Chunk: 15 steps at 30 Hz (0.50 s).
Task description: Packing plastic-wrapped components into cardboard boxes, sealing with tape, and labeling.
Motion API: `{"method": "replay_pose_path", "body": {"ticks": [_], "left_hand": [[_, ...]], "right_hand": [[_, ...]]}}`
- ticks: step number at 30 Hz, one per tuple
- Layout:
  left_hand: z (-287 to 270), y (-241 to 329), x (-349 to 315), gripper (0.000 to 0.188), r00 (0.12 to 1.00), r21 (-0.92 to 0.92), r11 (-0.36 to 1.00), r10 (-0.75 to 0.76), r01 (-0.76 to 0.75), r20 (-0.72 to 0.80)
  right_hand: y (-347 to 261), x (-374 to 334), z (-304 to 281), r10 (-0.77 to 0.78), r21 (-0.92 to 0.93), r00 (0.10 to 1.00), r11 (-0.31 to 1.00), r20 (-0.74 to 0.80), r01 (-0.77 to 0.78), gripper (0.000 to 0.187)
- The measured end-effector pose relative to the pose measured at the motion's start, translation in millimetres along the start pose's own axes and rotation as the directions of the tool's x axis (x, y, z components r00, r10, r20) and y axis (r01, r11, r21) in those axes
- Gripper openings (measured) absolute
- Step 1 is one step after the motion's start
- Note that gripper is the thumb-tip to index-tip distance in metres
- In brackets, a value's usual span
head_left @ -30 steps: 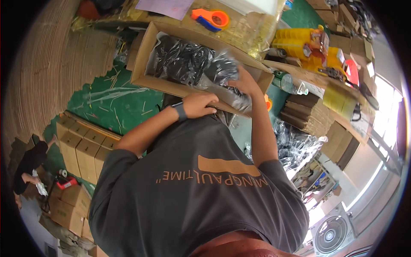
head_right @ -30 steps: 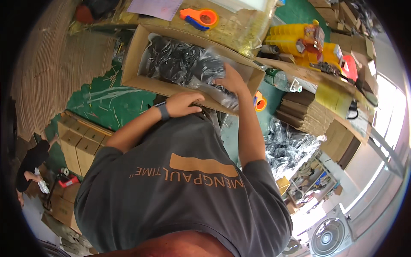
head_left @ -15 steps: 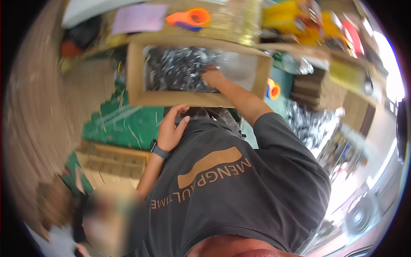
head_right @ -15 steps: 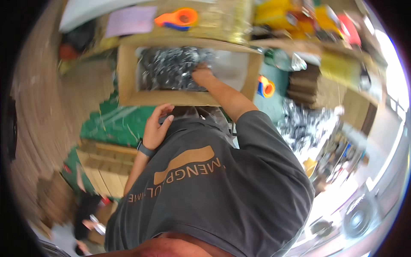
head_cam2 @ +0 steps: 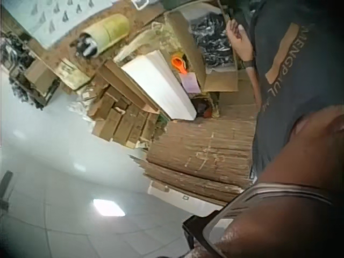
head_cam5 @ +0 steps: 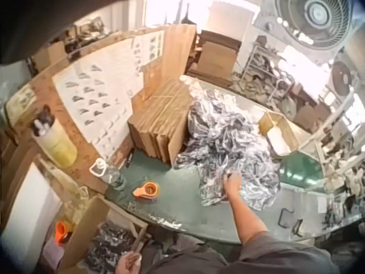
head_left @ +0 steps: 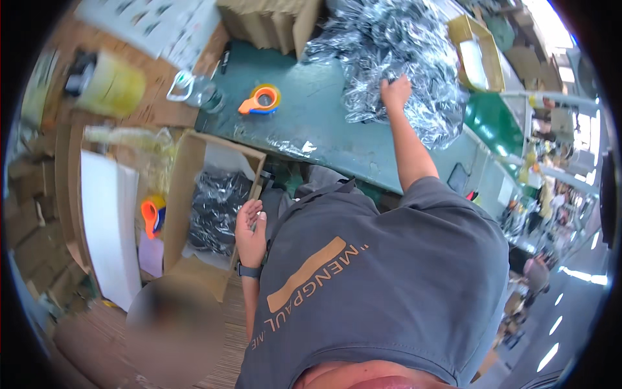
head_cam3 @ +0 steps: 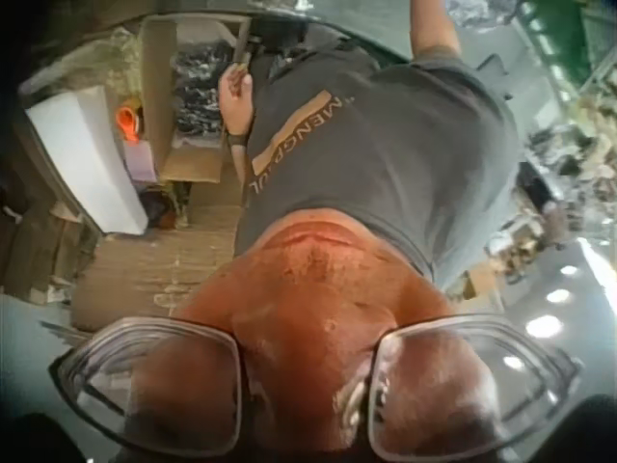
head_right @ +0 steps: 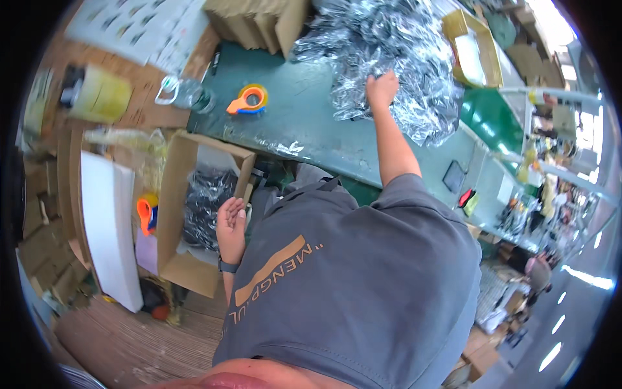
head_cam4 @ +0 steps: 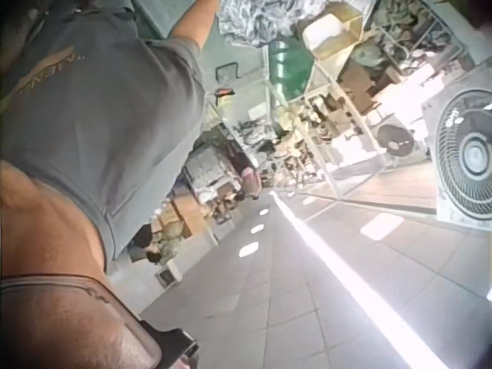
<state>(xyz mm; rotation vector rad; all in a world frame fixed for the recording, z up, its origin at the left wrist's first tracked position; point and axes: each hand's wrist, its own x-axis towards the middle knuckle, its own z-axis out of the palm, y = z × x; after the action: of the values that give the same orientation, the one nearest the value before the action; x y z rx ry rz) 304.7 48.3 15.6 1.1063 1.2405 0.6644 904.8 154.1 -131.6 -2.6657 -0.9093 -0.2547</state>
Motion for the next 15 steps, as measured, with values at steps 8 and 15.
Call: {"method": "replay_pose_path", "body": {"ticks": [8, 15], "left_hand": [[146.8, 60.8, 89.9, 0.043, 0.96, 0.166, 0.986, -0.044, -0.002, 0.275], [253.6, 97.8, 168.2, 0.059, 0.88, 0.622, 0.676, 0.083, -0.394, 0.467]], "right_hand": [[22.8, 27.0, 18.9, 0.302, 0.238, 0.924, 0.904, 0.235, -0.356, 0.104], [54.6, 21.6, -94.7, 0.015, 0.086, 0.88, 0.994, 0.475, -0.063, 0.067]]}}
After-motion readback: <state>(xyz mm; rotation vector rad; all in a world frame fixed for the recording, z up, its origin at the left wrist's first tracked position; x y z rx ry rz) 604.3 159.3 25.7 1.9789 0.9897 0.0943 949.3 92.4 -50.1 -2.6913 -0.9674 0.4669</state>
